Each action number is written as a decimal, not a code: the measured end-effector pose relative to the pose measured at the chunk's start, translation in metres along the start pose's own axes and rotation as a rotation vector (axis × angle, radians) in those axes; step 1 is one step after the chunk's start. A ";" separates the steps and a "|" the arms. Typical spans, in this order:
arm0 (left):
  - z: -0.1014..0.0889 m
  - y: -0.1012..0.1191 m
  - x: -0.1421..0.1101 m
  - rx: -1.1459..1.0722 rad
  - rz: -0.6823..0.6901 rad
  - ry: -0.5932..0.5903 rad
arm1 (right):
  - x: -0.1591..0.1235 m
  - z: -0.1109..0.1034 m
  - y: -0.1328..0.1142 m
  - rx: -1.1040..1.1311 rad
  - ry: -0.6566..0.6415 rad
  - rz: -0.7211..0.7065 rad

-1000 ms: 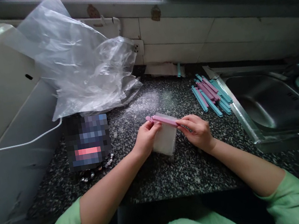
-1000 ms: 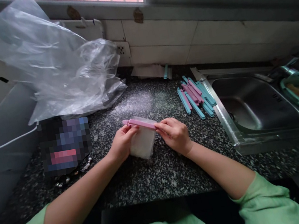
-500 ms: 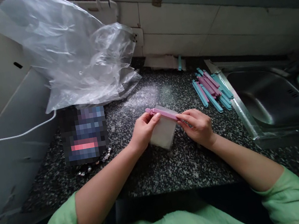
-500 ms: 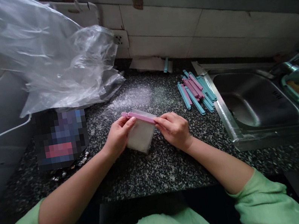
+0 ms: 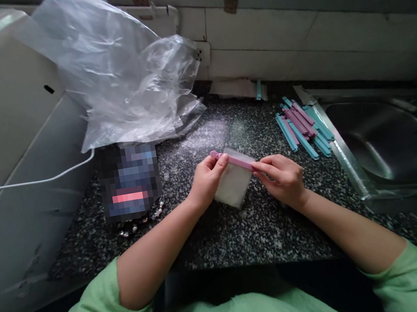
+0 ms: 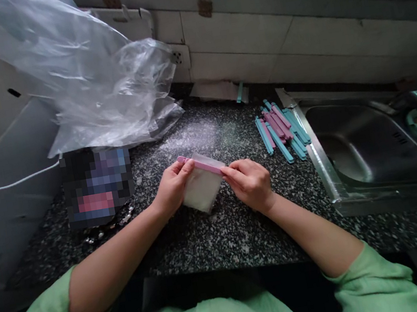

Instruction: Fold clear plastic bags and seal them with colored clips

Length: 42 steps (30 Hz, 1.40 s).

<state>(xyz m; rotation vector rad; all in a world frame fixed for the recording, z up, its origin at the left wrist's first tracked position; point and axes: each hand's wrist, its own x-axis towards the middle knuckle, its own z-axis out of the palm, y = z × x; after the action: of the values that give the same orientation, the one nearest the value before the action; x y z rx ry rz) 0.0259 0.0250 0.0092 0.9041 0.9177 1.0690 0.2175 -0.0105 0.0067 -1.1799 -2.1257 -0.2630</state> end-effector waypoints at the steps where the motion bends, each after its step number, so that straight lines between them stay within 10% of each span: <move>1: 0.000 0.000 0.000 0.001 -0.001 0.001 | 0.000 0.000 0.000 0.004 -0.006 0.000; 8: 0.001 0.004 -0.003 0.080 0.040 -0.030 | 0.002 0.000 0.000 0.241 0.050 0.207; 17: 0.002 0.009 -0.006 0.159 0.057 -0.100 | 0.004 0.005 0.000 0.709 -0.252 0.599; 42: 0.000 0.010 -0.004 0.235 0.191 -0.037 | 0.006 0.002 -0.004 0.587 -0.153 0.474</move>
<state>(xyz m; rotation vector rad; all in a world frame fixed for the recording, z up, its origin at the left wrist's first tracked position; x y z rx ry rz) 0.0218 0.0235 0.0195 1.2225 0.9538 1.1175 0.2117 -0.0080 0.0096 -1.3080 -1.7809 0.6373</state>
